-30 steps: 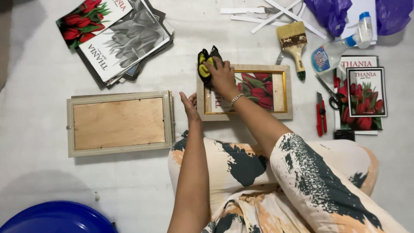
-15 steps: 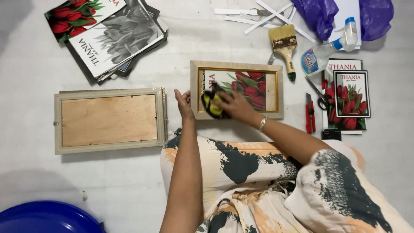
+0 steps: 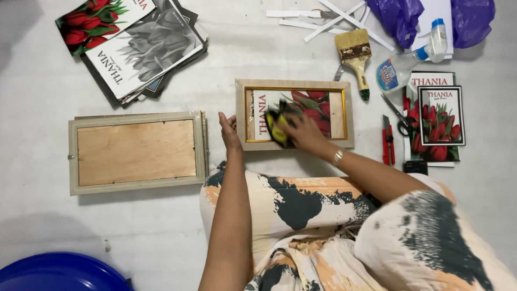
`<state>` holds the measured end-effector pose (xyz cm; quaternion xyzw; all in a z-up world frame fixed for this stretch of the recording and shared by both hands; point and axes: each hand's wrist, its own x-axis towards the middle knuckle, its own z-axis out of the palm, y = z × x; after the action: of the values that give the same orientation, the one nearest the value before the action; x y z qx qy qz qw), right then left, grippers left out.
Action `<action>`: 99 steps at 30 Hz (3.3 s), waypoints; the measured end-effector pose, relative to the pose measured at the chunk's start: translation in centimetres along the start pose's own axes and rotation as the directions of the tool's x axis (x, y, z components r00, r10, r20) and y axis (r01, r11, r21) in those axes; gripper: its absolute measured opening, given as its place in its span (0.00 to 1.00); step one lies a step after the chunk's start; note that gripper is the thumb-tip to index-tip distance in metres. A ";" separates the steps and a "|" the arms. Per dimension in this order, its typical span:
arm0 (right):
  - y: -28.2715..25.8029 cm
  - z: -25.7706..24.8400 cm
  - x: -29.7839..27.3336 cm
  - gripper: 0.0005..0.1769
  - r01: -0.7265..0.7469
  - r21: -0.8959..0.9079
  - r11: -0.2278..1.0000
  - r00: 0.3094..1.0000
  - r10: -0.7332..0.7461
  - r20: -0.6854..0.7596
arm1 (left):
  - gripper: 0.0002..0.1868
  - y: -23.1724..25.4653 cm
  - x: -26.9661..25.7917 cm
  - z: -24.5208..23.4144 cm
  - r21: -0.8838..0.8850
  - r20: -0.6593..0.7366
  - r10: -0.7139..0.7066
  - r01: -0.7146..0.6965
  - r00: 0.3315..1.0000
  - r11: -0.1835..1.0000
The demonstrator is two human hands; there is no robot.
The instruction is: Cleaning a picture frame with a brush and cloth before assembling the artwork and backing into the frame.
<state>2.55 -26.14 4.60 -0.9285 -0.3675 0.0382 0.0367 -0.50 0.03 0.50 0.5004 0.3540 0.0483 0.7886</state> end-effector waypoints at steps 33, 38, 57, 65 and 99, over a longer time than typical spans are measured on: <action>13.5 2.8 -3.0 0.21 -0.164 -0.237 0.958 0.941 0.079 -0.329 | 0.46 0.5 -0.6 0.3 0.089 -0.014 0.026 -0.025 1.000 0.996; 13.6 2.2 0.7 0.35 -0.485 0.040 0.874 0.862 0.485 -0.144 | 0.46 0.4 -0.4 -0.1 0.116 -0.014 0.025 -0.023 1.000 0.993; 15.1 0.0 -1.4 0.31 -0.452 0.051 0.890 0.885 0.455 -0.102 | 0.47 0.8 -1.1 0.5 0.108 -0.002 0.043 -0.043 0.999 0.993; 13.2 -1.6 -4.2 0.28 -0.452 0.012 0.892 0.891 0.451 0.045 | 0.45 1.0 -1.3 0.4 0.108 0.013 0.031 -0.033 0.999 0.994; 5.6 -5.7 -4.3 0.24 0.120 -0.107 0.987 0.979 -0.136 -0.152 | 0.44 1.0 -1.0 0.6 0.063 -0.015 0.016 -0.015 1.000 0.998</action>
<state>3.76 -33.40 9.89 -0.9037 -0.4238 -0.0565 0.0229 -0.64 -0.34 1.96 0.5274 0.3576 0.0473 0.7693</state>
